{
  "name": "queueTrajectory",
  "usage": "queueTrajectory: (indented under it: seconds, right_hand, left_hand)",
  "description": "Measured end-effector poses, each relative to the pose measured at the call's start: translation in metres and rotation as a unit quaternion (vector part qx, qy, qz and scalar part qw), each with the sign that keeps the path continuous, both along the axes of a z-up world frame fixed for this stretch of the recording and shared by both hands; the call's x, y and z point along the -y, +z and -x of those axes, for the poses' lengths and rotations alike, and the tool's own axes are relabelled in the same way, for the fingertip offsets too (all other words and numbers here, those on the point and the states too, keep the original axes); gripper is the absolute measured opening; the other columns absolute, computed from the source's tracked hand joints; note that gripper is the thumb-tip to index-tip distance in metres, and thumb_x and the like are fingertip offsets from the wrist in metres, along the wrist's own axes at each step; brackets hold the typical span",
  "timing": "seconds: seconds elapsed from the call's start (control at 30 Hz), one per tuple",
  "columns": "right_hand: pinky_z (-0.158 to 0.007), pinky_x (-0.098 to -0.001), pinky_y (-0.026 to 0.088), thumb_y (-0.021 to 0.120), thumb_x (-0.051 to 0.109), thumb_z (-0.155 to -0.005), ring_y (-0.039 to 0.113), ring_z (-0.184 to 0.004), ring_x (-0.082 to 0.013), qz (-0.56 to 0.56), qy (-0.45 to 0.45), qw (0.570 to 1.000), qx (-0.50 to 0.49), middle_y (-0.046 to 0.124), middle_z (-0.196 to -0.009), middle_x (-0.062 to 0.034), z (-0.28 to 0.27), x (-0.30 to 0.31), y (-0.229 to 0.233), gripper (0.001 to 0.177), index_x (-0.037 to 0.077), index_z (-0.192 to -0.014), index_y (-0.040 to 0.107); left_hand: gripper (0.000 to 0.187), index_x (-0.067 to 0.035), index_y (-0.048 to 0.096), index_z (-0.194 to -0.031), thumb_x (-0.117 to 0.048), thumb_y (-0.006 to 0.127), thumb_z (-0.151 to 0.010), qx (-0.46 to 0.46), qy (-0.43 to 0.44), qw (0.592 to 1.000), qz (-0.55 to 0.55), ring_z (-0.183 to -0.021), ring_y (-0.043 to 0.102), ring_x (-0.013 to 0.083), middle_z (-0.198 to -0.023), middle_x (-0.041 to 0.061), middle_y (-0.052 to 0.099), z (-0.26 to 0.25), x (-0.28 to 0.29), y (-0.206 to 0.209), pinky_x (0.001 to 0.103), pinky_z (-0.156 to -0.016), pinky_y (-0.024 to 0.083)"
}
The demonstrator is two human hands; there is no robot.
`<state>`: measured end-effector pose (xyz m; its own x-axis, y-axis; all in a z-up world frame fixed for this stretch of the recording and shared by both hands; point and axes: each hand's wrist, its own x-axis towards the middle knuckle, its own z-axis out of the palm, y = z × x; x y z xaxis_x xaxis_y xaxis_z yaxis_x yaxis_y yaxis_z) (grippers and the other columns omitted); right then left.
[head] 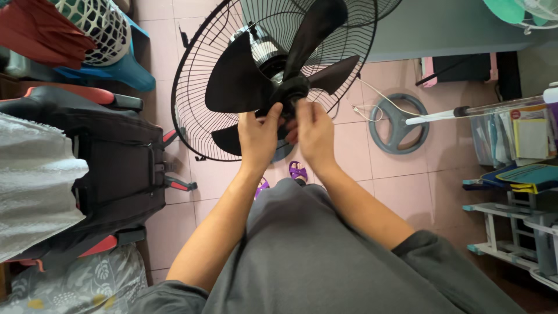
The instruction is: The person disassembles a black standing fan by removing the front grille, fan blades, and rear grille, then reassembles it. They repeat the process on a white standing fan with green blades, removing and reattaching the grilles and blades.
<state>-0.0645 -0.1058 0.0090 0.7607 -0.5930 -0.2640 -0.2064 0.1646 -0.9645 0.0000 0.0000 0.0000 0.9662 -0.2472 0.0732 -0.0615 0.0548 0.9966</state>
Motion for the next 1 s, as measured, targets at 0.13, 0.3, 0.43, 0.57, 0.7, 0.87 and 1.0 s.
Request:
queueTrajectory:
  seconds: [0.13, 0.3, 0.43, 0.57, 0.7, 0.87, 1.0]
  right_hand:
    - [-0.068, -0.0253, 0.057, 0.076, 0.015, -0.093, 0.07, -0.078, -0.0132, 0.179, -0.017, 0.977, 0.115, 0.069, -0.092, -0.0088, 0.004, -0.013, 0.016, 0.042, -0.004, -0.118, 0.05]
    - [-0.065, -0.0269, 0.058, 0.077, 0.016, -0.092, 0.071, -0.073, -0.0137, 0.228, -0.028, 0.969, 0.092, 0.073, -0.087, -0.0094, 0.001, -0.009, 0.025, 0.034, -0.005, -0.111, 0.057]
    - [-0.065, -0.0277, 0.058, 0.077, 0.019, -0.094, 0.073, -0.073, -0.0151, 0.259, -0.011, 0.963, 0.071, 0.075, -0.085, -0.0114, 0.003, -0.009, 0.03, 0.034, -0.005, -0.111, 0.059]
    - [-0.064, -0.0284, 0.058, 0.077, 0.02, -0.093, 0.075, -0.072, -0.0175, 0.274, -0.011, 0.96, 0.062, 0.074, -0.083, -0.0122, 0.004, -0.009, 0.034, 0.037, -0.006, -0.109, 0.058]
    - [-0.064, -0.0296, 0.057, 0.075, 0.017, -0.094, 0.074, -0.071, -0.0178, 0.271, 0.007, 0.962, 0.041, 0.074, -0.083, -0.0105, 0.004, -0.007, 0.032, 0.029, -0.004, -0.109, 0.061]
    - [-0.073, -0.0336, 0.054, 0.072, 0.004, -0.094, 0.063, -0.083, -0.0219, 0.423, 0.012, 0.893, 0.15, 0.06, -0.103, -0.0167, 0.011, -0.007, 0.018, 0.034, -0.003, -0.125, 0.06]
    - [-0.071, -0.0334, 0.055, 0.072, 0.007, -0.094, 0.064, -0.08, -0.0211, 0.37, -0.005, 0.915, 0.161, 0.062, -0.1, -0.0144, 0.009, -0.009, 0.013, 0.036, -0.004, -0.125, 0.058]
  left_hand:
    - [0.037, 0.006, 0.055, -0.13, -0.005, 0.072, -0.098, -0.03, -0.024, 0.997, 0.06, -0.072, 0.066, 0.0122, -0.1, 0.013, 0.071, 0.001, 0.0, 0.011, 0.024, -0.06, 0.056]
    - [0.038, 0.005, 0.055, -0.129, -0.006, 0.072, -0.096, -0.029, -0.04, 0.997, 0.054, -0.076, 0.072, 0.0123, -0.102, 0.01, 0.072, -0.002, -0.001, 0.021, 0.025, -0.066, 0.062]
    - [0.037, 0.005, 0.057, -0.125, -0.009, 0.072, -0.094, -0.115, -0.067, 0.991, 0.014, -0.069, 0.072, 0.0144, -0.09, 0.011, 0.073, -0.011, -0.004, 0.025, 0.027, -0.061, 0.061]
    - [0.031, 0.005, 0.06, -0.12, -0.01, 0.072, -0.096, -0.11, -0.075, 0.991, 0.012, -0.073, 0.073, 0.0138, -0.091, 0.01, 0.073, -0.012, -0.007, 0.022, 0.026, -0.062, 0.06]
    - [0.025, 0.005, 0.063, -0.117, -0.008, 0.069, -0.098, -0.087, -0.101, 0.988, 0.076, -0.079, 0.072, 0.0114, -0.097, 0.007, 0.072, -0.014, -0.006, 0.017, 0.027, -0.067, 0.063]
    - [0.019, 0.004, 0.065, -0.112, -0.009, 0.069, -0.099, -0.089, -0.108, 0.99, 0.033, -0.069, 0.068, 0.0104, -0.088, 0.004, 0.07, -0.016, -0.009, 0.013, 0.025, -0.06, 0.056]
    - [0.023, 0.003, 0.068, -0.11, -0.016, 0.072, -0.097, -0.083, -0.084, 0.992, -0.053, -0.06, 0.057, 0.0081, -0.079, 0.003, 0.065, -0.016, -0.009, 0.013, 0.024, -0.052, 0.05]
